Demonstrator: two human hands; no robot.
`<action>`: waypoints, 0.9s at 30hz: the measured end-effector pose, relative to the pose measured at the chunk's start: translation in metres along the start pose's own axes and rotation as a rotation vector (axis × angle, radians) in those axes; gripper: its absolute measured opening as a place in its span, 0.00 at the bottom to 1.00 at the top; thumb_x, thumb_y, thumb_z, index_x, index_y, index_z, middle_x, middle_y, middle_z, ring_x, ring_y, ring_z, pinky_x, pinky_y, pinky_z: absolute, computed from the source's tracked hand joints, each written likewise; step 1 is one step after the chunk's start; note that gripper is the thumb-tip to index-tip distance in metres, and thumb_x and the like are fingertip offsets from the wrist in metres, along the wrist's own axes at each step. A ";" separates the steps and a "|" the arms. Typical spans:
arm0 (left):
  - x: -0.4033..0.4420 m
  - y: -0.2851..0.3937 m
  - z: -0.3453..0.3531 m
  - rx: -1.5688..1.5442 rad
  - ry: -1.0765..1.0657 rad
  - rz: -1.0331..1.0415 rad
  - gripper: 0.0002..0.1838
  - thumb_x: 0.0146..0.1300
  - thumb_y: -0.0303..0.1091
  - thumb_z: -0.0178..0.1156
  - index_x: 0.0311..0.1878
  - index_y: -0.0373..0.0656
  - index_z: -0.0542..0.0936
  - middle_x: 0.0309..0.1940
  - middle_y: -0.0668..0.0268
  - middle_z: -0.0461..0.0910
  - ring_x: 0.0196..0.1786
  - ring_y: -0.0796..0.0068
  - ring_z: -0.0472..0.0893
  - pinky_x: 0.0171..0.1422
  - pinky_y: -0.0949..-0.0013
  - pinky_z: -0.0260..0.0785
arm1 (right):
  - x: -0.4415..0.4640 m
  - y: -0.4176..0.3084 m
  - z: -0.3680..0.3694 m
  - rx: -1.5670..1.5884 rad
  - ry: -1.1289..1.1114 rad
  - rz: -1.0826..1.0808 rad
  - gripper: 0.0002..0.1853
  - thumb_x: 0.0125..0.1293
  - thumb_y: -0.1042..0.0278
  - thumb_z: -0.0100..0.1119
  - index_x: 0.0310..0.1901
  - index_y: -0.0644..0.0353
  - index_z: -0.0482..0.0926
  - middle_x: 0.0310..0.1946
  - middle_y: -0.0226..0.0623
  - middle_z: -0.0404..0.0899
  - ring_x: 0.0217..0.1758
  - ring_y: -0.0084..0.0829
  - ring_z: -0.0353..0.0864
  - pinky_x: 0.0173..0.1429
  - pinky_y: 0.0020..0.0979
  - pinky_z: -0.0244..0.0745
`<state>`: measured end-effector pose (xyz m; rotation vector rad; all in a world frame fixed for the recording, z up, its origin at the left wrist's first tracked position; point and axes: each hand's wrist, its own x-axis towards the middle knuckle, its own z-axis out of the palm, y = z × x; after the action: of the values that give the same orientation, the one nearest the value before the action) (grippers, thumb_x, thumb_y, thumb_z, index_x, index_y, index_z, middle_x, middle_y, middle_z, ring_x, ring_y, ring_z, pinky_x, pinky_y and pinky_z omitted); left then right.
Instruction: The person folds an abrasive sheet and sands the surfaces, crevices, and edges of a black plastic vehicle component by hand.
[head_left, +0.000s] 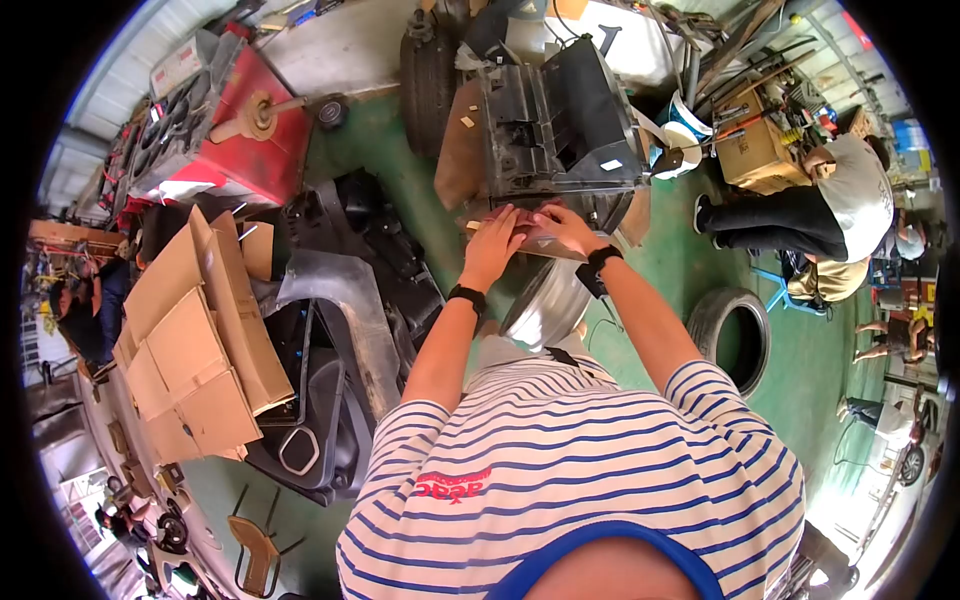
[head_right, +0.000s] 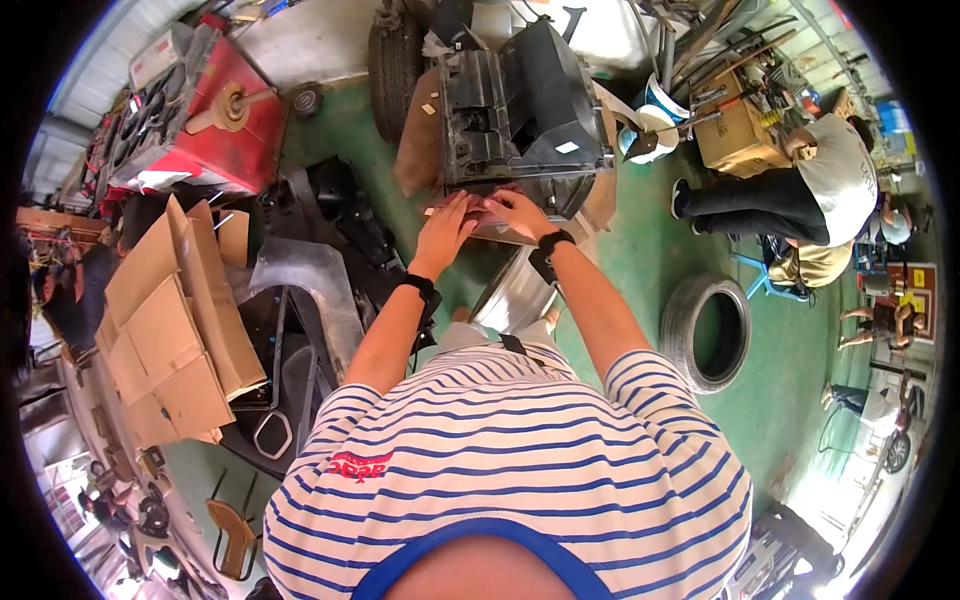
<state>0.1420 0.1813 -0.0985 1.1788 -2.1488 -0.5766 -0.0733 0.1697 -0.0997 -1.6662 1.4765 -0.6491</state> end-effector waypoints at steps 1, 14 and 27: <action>-0.001 0.003 -0.007 0.012 0.011 0.104 0.19 0.68 0.40 0.54 0.57 0.40 0.76 0.60 0.58 0.74 0.55 0.51 0.75 0.61 0.56 0.68 | -0.012 -0.006 -0.005 0.257 -0.065 0.165 0.19 0.68 0.50 0.58 0.33 0.60 0.78 0.21 0.30 0.75 0.25 0.27 0.75 0.34 0.34 0.68; -0.040 0.051 -0.025 -0.070 -0.064 0.376 0.13 0.53 0.27 0.61 0.44 0.40 0.79 0.45 0.63 0.82 0.47 0.61 0.79 0.60 0.60 0.70 | -0.136 -0.037 -0.024 0.202 -0.004 0.132 0.21 0.61 0.62 0.66 0.53 0.63 0.78 0.50 0.44 0.76 0.53 0.36 0.76 0.55 0.30 0.71; 0.018 0.034 0.055 0.408 -0.253 -0.182 0.09 0.53 0.33 0.58 0.35 0.39 0.80 0.31 0.57 0.83 0.36 0.58 0.84 0.35 0.59 0.74 | -0.019 0.027 0.003 -0.852 0.074 -0.255 0.23 0.44 0.58 0.73 0.42 0.55 0.78 0.38 0.35 0.78 0.47 0.40 0.75 0.49 0.42 0.68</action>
<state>0.0768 0.1876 -0.1109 1.6063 -2.4682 -0.3881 -0.0897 0.1892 -0.1213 -2.5224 1.7356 -0.1962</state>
